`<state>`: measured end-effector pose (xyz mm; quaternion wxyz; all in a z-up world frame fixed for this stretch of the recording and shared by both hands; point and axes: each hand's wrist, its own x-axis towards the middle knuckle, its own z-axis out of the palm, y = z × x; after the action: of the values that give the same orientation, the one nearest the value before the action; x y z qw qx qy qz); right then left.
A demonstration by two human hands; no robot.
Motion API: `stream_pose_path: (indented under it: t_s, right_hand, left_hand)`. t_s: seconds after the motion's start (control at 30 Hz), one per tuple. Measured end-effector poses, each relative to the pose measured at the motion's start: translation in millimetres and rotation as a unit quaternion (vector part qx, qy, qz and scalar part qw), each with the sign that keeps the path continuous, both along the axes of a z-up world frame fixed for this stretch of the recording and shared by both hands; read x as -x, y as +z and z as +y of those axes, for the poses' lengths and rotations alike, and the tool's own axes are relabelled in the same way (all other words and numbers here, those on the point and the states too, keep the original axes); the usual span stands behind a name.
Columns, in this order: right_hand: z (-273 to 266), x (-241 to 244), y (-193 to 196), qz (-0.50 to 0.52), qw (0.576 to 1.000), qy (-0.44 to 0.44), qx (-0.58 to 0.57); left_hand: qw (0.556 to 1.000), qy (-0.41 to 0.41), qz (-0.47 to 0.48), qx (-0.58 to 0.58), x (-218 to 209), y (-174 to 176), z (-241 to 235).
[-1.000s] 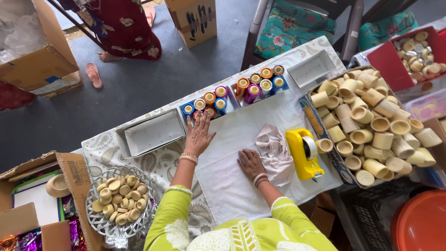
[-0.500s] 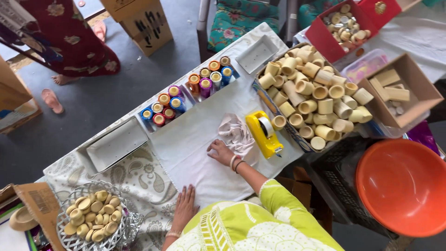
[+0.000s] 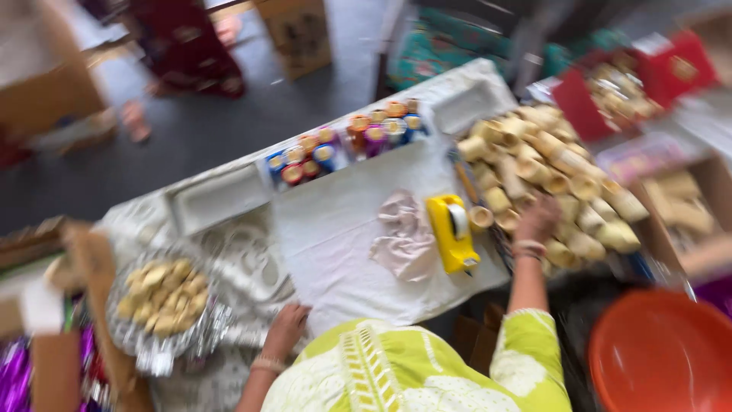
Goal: The person wraps small wooden candle holders with shiny metallic foil. They pick up a candle holder, wrap it with red foil, secure it with tape, and place it in a tray. They repeat the process with orange foil.
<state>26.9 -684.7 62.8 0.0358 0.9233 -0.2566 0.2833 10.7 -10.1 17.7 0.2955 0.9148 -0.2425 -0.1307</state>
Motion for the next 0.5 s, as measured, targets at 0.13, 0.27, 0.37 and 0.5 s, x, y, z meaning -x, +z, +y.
stream_pose_path:
  t_s: [0.13,0.27,0.37,0.5]
  right_hand:
    - [2.2,1.2,16.8,-0.07,0.991,0.091,-0.072]
    - [35.7,-4.9,44.5,-0.192,0.97,0.09,-0.12]
    - [86.3,-11.0,51.0,-0.238,0.942,0.171,-0.163]
    - [105.8,8.5,1.9,-0.224,0.922,0.251,-0.189]
  left_hand:
    - [0.996,0.077,0.015,0.048,-5.3,27.3,-22.7]
    - [0.976,0.115,0.081,0.167,-22.0,58.7,-43.5]
    - [0.963,0.126,0.087,0.22,-29.2,65.0,-52.9]
    - [0.971,0.11,0.075,0.2,-30.1,92.0,-53.4]
